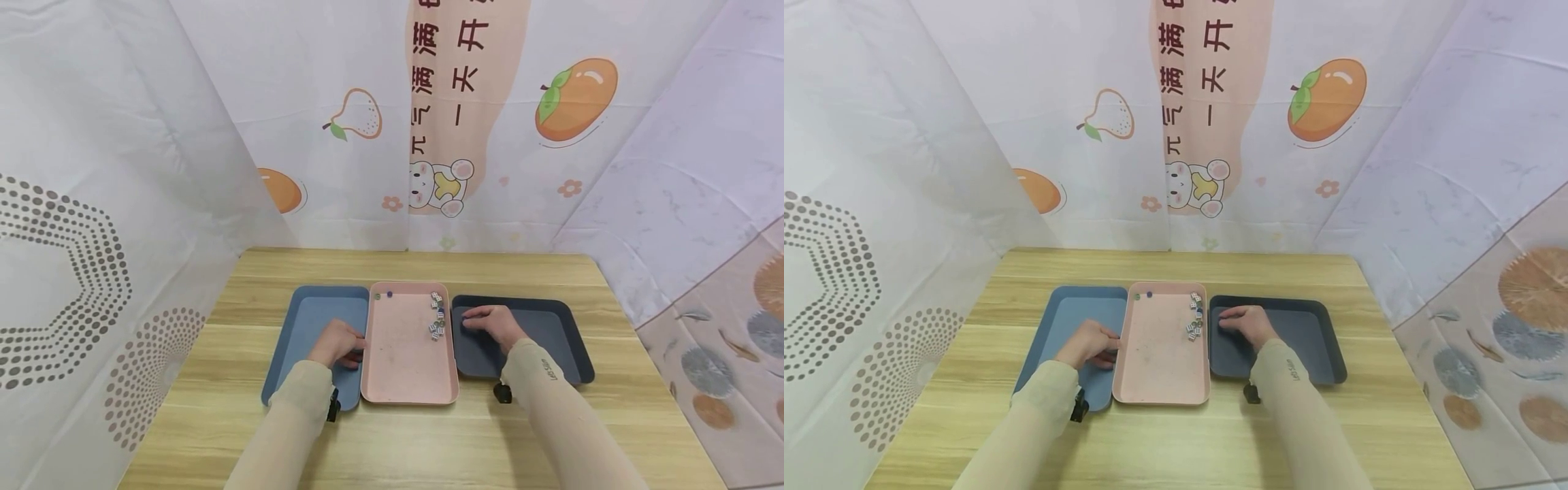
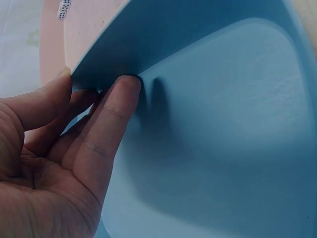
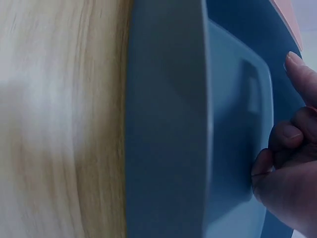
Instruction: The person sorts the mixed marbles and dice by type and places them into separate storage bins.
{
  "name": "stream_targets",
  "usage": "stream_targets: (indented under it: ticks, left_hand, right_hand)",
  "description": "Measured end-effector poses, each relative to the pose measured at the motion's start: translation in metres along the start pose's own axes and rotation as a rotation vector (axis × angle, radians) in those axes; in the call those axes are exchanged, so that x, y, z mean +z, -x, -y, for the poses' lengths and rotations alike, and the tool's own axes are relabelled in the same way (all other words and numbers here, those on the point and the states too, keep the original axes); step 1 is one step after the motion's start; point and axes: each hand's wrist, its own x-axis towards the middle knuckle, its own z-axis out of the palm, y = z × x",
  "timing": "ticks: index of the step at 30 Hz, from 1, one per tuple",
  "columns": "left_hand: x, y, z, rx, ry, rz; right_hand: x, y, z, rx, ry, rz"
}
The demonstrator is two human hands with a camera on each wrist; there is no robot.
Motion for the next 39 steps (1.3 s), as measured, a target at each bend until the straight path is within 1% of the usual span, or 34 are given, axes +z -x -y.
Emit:
stream_targets:
  ticks: [6, 14, 21, 33, 39]
  left_hand:
    - [-0.001, 0.002, -0.002, -0.008, -0.014, 0.006]
    - [-0.003, -0.002, -0.002, -0.027, -0.017, 0.009]
    - [-0.002, -0.004, -0.001, -0.015, -0.032, 0.023]
    - [-0.002, -0.002, -0.001, -0.014, -0.023, 0.017]
    - [-0.003, 0.001, -0.001, -0.003, -0.029, 0.021]
  right_hand:
    - [0.003, -0.001, 0.002, -0.001, 0.011, -0.006]
    - [0.006, -0.007, -0.001, 0.003, 0.025, -0.013]
    - [0.010, -0.007, 0.000, 0.028, 0.028, -0.033]
    - [0.018, -0.009, 0.000, 0.034, 0.131, -0.060]
    - [0.020, -0.009, 0.001, 0.042, 0.146, -0.069]
